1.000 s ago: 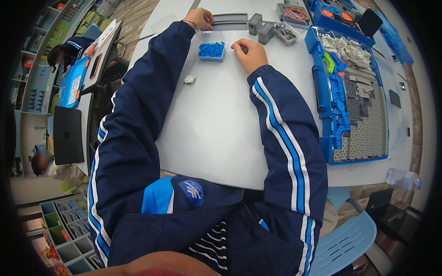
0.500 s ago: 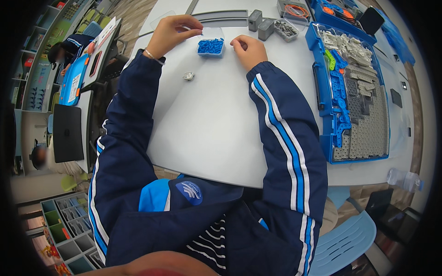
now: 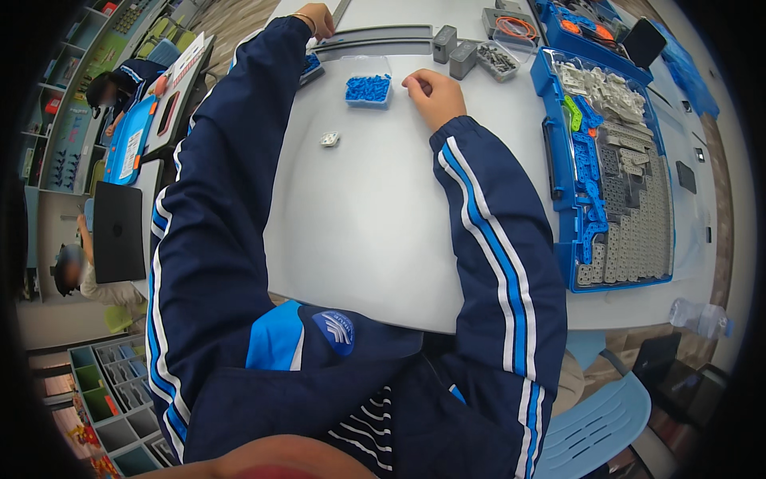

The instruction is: The person sorts blue plastic pieces from a container, then uses pliers to cut a long gray strip and attaches a blue gear to it. The person handles small parts and tools on a white table.

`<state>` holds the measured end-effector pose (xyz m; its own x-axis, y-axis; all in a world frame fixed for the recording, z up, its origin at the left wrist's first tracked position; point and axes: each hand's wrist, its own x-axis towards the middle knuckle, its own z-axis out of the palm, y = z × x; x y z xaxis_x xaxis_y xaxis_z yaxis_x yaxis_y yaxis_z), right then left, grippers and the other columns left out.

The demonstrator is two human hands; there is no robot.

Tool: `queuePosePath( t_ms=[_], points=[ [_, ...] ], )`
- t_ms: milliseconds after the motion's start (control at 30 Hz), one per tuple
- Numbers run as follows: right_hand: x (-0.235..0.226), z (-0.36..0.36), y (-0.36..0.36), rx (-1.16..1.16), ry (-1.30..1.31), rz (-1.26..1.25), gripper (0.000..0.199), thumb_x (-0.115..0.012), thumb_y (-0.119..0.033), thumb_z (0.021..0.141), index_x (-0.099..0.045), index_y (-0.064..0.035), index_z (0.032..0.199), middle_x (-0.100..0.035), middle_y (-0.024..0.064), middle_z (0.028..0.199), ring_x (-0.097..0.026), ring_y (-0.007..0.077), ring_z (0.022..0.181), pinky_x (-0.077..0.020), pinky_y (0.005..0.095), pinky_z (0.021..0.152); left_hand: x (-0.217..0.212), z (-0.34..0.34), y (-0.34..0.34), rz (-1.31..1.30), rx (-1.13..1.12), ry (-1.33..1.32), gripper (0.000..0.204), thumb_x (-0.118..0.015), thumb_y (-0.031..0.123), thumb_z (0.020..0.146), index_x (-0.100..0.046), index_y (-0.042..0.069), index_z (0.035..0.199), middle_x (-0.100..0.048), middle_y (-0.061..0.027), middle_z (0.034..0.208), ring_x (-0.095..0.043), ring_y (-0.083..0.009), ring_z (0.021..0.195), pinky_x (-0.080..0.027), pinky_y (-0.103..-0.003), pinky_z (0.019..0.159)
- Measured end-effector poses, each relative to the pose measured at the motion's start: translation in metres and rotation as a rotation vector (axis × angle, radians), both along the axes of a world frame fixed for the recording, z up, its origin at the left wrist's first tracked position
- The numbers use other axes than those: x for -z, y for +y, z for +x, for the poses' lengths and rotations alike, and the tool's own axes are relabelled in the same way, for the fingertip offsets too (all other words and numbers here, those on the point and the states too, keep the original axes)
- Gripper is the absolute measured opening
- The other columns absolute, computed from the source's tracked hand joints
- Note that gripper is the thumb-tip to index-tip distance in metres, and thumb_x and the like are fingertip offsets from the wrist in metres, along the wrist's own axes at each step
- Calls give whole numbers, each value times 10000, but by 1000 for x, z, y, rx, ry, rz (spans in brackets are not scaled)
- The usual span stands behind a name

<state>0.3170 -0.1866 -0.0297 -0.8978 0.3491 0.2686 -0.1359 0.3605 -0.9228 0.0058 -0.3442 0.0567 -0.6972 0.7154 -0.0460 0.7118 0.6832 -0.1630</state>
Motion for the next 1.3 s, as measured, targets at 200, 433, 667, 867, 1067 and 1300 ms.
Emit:
queuePosePath(
  t_ms=[200,433,667,867,1067,1300],
  points=[
    [2,0,-1,-6,11,-17,200,-628,-188,956,-750,-30,949,-746,73,827,-689,145,732,-527,275,706,11,-10,3,-134,-29,-3,177,-800,66,752,-784,49,927,-755,-76,824,-731,-182,738,-583,-303,682],
    [3,-1,-1,-17,12,12,217,-624,-210,987,-740,-27,974,-716,24,809,-654,83,741,-496,226,678,11,-5,2,-57,-34,-43,178,-784,59,715,-786,72,893,-756,-91,801,-734,-182,689,-595,-309,638],
    [4,-2,-1,7,31,-3,207,-631,-197,952,-754,-31,955,-745,79,819,-688,154,723,-529,285,698,17,-13,6,183,-2,-335,131,-748,88,809,-773,64,935,-753,-55,795,-725,-156,694,-591,-290,651],
    [2,0,-1,1,20,10,215,-626,-215,979,-746,-37,983,-703,21,785,-648,82,728,-497,227,669,88,-93,10,159,77,-253,167,-839,175,671,-804,84,807,-751,-115,748,-716,-223,678,-581,-379,667],
    [-1,0,-1,6,-15,9,215,-629,-206,954,-751,-29,965,-740,71,811,-685,139,730,-527,279,709,43,-28,2,714,131,-245,168,-802,125,744,-782,54,895,-758,-104,805,-719,-211,725,-577,-361,668],
    [3,0,-1,11,17,-4,205,-645,-220,978,-756,-52,1014,-668,-4,743,-592,64,670,-466,220,623,-35,182,-42,927,361,-261,116,-792,88,823,-751,44,922,-747,-66,830,-714,-152,761,-569,-279,705]
  ],
)
